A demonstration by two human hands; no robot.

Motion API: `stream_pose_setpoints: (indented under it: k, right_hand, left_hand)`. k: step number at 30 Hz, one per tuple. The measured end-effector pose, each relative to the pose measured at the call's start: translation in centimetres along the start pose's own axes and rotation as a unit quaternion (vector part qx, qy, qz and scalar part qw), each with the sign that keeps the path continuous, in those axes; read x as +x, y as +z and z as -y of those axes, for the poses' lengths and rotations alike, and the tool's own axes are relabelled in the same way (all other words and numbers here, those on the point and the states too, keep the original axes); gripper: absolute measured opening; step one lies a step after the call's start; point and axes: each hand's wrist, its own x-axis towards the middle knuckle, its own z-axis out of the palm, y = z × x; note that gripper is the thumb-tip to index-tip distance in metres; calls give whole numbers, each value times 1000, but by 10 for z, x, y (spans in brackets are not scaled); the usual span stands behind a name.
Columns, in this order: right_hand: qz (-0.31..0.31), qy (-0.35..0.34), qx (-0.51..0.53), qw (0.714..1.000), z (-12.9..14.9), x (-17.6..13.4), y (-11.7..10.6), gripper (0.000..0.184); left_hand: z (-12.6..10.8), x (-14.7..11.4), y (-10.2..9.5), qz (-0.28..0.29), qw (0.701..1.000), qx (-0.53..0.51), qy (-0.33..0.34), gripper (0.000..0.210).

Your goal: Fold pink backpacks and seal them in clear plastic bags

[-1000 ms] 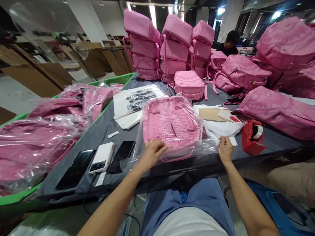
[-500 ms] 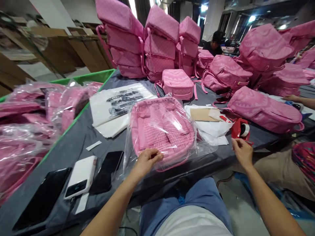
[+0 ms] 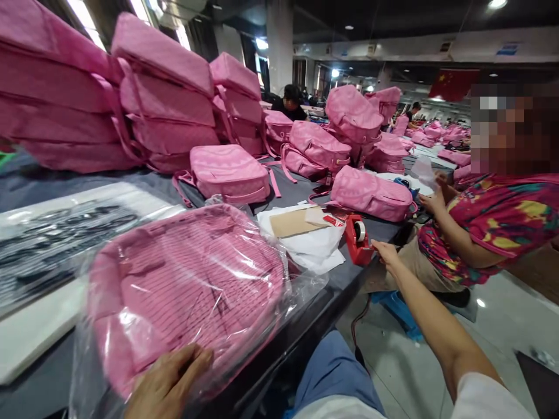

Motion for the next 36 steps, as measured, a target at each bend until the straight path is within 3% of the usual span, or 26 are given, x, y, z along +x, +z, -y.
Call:
stream_pose_setpoints:
  k: [3,11,18,21,25,27,30,33,34,36]
  right_hand:
    - [15,-11,-16,1000,-3,7,4,36]
    - [9,-46,-51,998,2,16,14,27]
    - [-1,-80,-2,997,2,-33,-8,27]
    - [41,-51,46,997,-8,-64,-7,41]
    - [175,-26,97,980,3,-101,15,53]
    - [280,-25,135,950,21,-121,30,53]
    - [437,-32,190,878,55,-151,50,47]
    - [555,-115,132,813,95,-173,73,46]
    - [597,-166,87,780,109,-178,83,48]
    - [677,-278,-13,682,136,-186,107,53]
  left_hand:
    - [1,-2,2,36,999,-21,-22,49]
    - [-11,-4,-2,49,998,6,-44,50]
    - [-23,-5,-9,53,998,5,-25,47]
    - [-23,-3,-10,51,998,-3,-24,48]
    - [-29,-5,-11,53,998,-29,-32,45]
    - [-32,-7,-11,54,997,-49,-33,40]
    - [-35,-6,-9,39,997,-60,-42,34]
    - [-32,-3,-6,24,997,-59,-48,31]
    - [-31,-3,-5,23,997,-59,-47,31]
    - [-28,-3,-3,26,997,-56,-46,31]
